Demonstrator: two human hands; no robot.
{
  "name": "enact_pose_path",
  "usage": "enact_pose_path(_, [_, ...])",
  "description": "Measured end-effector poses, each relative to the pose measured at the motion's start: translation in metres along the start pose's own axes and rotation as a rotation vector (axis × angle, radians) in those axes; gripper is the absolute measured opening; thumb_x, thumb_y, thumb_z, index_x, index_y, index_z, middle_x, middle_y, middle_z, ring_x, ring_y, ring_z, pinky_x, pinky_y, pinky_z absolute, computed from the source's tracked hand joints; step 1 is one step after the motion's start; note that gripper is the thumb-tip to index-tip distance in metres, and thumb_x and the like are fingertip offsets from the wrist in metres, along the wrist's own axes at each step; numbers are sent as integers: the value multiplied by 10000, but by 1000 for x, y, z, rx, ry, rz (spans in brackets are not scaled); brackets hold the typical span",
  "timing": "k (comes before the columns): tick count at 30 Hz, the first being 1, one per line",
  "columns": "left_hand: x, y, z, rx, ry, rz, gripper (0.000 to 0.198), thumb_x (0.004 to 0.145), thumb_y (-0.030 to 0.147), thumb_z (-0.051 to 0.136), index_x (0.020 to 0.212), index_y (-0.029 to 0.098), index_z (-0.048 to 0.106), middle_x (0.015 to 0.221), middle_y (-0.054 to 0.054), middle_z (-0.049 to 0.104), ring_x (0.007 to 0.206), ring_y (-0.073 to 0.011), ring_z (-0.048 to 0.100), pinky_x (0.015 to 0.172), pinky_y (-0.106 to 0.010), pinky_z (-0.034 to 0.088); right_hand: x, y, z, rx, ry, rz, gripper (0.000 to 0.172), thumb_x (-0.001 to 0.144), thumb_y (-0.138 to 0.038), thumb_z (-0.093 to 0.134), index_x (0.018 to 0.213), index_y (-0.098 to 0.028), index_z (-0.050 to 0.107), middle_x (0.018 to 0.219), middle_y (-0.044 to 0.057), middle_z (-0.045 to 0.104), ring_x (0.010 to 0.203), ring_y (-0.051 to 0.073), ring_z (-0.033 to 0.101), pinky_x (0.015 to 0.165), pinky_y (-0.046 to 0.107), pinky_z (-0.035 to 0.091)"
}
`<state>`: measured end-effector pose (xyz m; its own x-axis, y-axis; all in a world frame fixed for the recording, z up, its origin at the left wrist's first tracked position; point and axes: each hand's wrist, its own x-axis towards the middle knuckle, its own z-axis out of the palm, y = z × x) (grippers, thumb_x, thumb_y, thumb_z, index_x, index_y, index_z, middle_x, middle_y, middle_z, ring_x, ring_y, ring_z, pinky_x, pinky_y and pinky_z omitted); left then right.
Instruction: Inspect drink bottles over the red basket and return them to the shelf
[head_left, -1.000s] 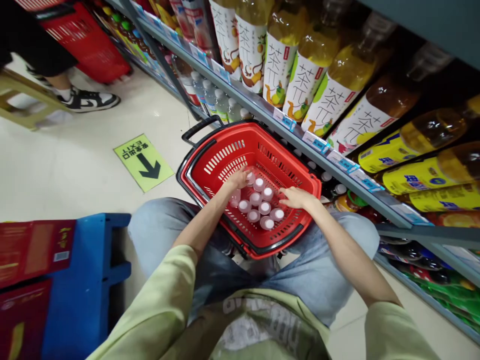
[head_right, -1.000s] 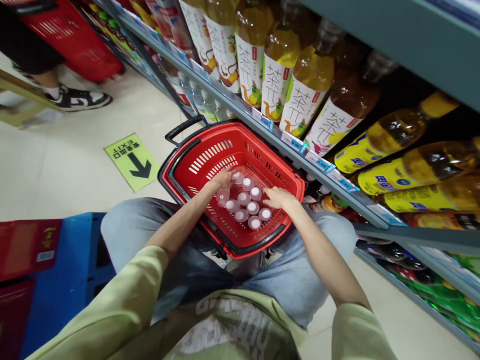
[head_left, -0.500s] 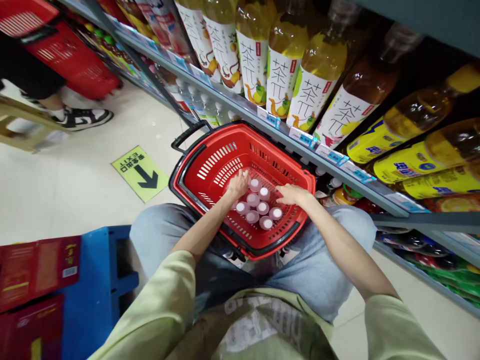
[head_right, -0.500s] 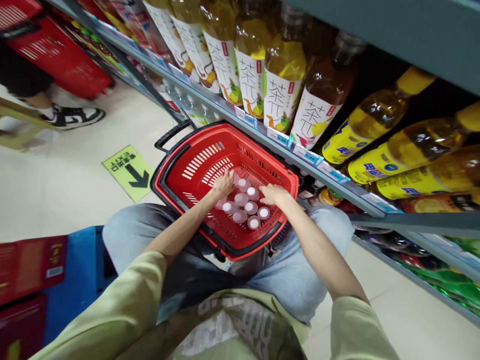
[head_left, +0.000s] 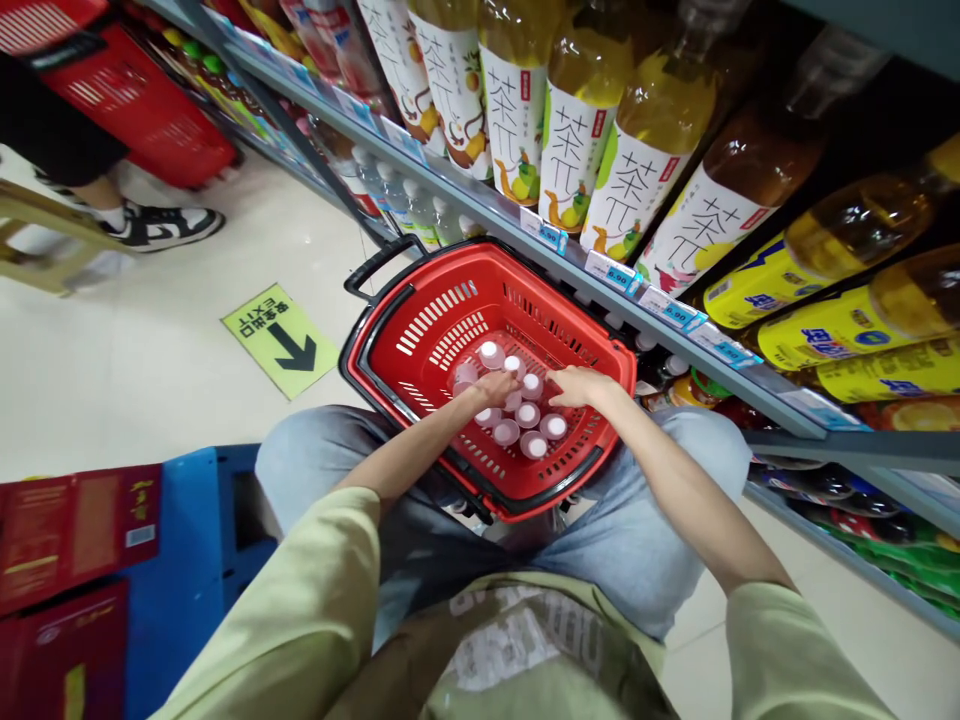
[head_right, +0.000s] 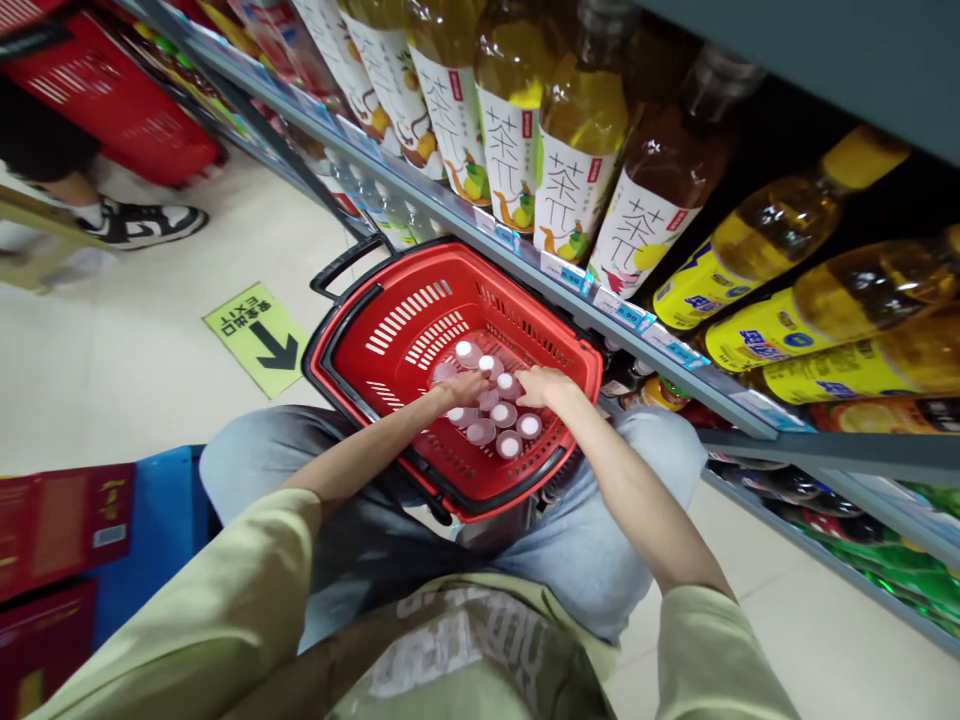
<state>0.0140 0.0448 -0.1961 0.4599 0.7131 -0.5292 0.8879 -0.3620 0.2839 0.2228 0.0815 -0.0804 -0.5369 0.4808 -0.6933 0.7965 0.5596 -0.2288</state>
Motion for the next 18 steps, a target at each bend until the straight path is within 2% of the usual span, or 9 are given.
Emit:
enact_pose_path(3, [-2,0,-6,48,-17,-6,548,768,78,757,1303,89,641,1316,-196,624,1078,-294,667,886,-340,544,-2,6,5,-14,-4,23,617,955,-439,654,1493,-177,507,1435,217,618,1288,369,640,1005,430,534])
enact_pose_path(6, [-5,-3,-17,81,-14,-2,519,787,121,754,1297,88,659,1272,-218,656,1078,-330,680,877,-371,561,-3,13,8,-23,-11,46,618,957,-440,648,1491,-162,509,1409,227,632,1262,371,657,993,432,538])
enact_pose_path(12, [-26,3,-55,147,9,21,420,770,172,774,1170,56,719,1174,-247,701,1042,-368,696,852,-405,564,2,17,9,-9,3,26,640,923,-423,693,1473,-142,523,1376,241,651,1215,380,681,972,444,549])
enact_pose_path(15, [-52,15,-83,170,49,92,413,748,182,778,1149,93,730,1132,-204,723,967,-321,710,789,-347,544,8,13,10,20,57,-49,763,856,-437,773,1504,-161,481,1417,218,630,1276,372,643,1016,443,531])
enact_pose_path(18, [-86,29,-115,130,175,256,280,747,221,775,1008,122,760,1009,-140,747,870,-258,706,724,-295,506,13,0,10,178,196,-267,946,708,-409,900,1510,-172,458,1494,186,575,1351,335,581,1106,423,474])
